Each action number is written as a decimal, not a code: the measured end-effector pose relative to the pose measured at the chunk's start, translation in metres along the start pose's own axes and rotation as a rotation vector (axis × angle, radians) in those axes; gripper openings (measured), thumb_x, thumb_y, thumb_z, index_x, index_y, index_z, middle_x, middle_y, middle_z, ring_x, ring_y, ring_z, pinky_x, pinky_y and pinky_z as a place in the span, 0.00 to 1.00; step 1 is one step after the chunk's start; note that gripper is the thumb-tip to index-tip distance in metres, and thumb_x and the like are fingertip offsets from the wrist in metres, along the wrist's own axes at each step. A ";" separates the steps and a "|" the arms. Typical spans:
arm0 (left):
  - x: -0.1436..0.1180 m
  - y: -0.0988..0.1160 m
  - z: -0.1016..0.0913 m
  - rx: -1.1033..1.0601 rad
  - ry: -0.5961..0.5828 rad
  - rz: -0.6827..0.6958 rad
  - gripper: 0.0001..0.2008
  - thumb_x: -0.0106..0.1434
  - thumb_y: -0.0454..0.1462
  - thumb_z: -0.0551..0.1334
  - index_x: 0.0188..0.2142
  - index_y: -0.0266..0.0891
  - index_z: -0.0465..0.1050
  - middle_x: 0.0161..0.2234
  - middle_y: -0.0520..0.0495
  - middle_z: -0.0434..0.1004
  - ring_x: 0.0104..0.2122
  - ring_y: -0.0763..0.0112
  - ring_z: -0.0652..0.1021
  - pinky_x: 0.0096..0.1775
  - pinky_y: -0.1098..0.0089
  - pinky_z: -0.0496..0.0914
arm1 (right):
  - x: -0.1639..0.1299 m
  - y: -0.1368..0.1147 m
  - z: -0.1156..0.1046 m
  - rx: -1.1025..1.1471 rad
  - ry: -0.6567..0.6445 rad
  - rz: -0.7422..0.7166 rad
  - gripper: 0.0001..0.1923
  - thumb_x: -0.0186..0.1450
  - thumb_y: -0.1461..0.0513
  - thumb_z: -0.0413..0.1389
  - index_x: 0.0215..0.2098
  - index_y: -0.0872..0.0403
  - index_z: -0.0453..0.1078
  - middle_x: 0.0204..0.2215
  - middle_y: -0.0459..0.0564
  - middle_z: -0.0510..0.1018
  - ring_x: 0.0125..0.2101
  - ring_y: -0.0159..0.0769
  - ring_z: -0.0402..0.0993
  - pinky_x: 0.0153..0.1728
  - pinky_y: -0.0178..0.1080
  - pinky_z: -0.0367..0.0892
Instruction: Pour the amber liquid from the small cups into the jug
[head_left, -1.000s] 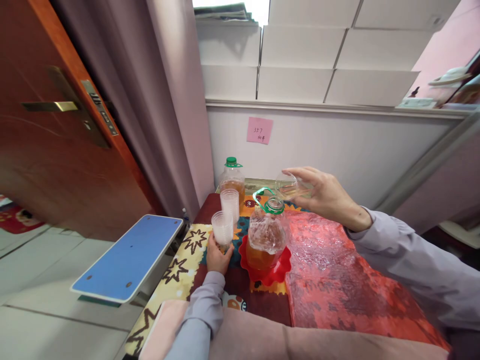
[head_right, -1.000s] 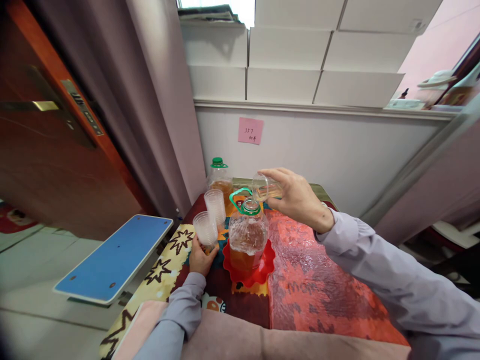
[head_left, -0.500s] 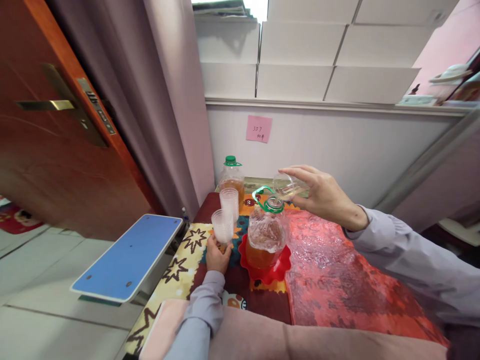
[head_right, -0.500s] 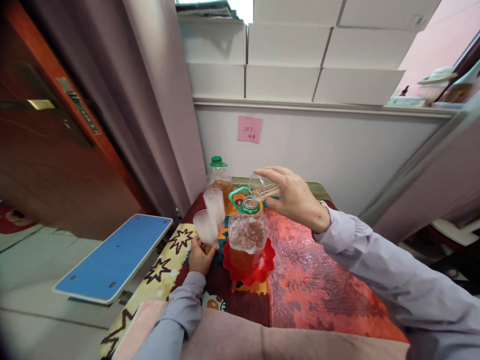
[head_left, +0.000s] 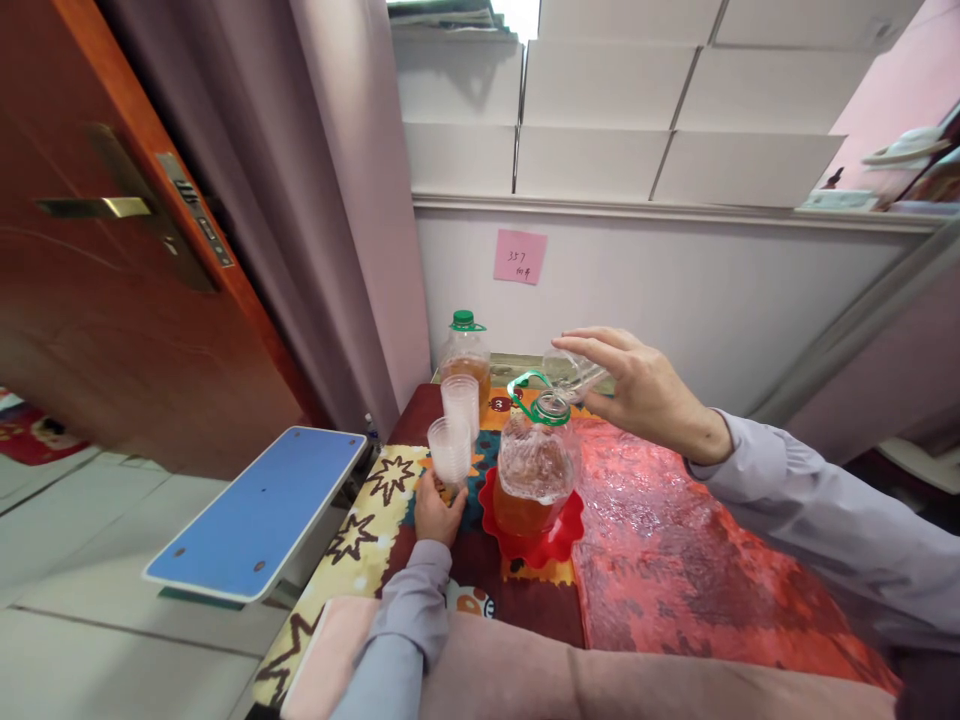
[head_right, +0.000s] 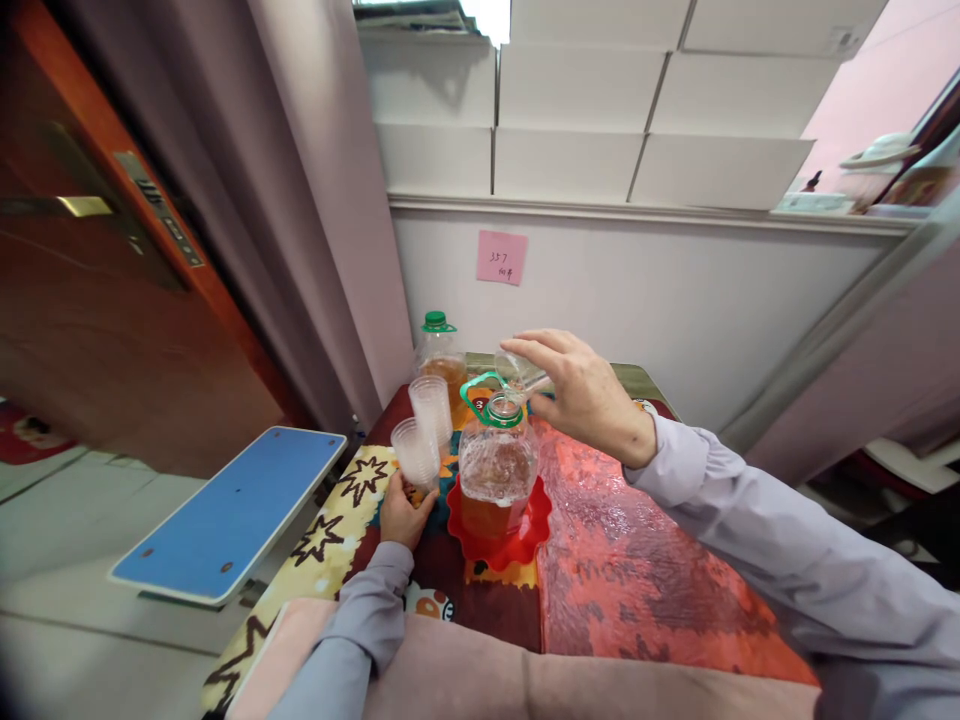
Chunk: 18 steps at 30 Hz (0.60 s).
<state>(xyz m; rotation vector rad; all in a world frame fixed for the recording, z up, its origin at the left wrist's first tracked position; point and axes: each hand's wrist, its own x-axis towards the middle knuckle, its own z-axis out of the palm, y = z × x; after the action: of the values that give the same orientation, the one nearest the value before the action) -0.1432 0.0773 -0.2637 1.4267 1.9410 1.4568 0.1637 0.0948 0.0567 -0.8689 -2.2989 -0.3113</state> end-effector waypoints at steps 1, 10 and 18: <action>0.000 0.000 0.000 -0.013 0.002 -0.004 0.28 0.51 0.42 0.69 0.51 0.40 0.69 0.46 0.38 0.79 0.47 0.50 0.81 0.54 0.49 0.76 | 0.000 0.000 0.000 -0.010 0.000 -0.017 0.30 0.63 0.70 0.57 0.63 0.52 0.73 0.58 0.57 0.80 0.58 0.50 0.77 0.59 0.56 0.74; -0.002 0.011 -0.001 -0.201 0.072 -0.078 0.37 0.44 0.28 0.62 0.57 0.39 0.68 0.50 0.37 0.79 0.48 0.56 0.82 0.55 0.54 0.77 | 0.000 -0.002 0.004 -0.145 0.039 -0.208 0.28 0.67 0.71 0.55 0.64 0.49 0.71 0.62 0.54 0.78 0.64 0.50 0.72 0.64 0.56 0.69; -0.006 0.076 -0.056 -0.364 0.316 -0.147 0.29 0.57 0.38 0.64 0.59 0.39 0.65 0.53 0.34 0.76 0.48 0.60 0.81 0.55 0.52 0.77 | -0.010 -0.010 -0.002 -0.023 0.201 0.033 0.26 0.67 0.64 0.61 0.63 0.46 0.72 0.61 0.54 0.78 0.63 0.52 0.73 0.66 0.60 0.64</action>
<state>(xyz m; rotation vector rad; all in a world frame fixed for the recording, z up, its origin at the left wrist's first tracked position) -0.1427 0.0409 -0.1758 0.9207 1.7781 1.9328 0.1632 0.0814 0.0516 -0.8456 -2.0970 -0.3928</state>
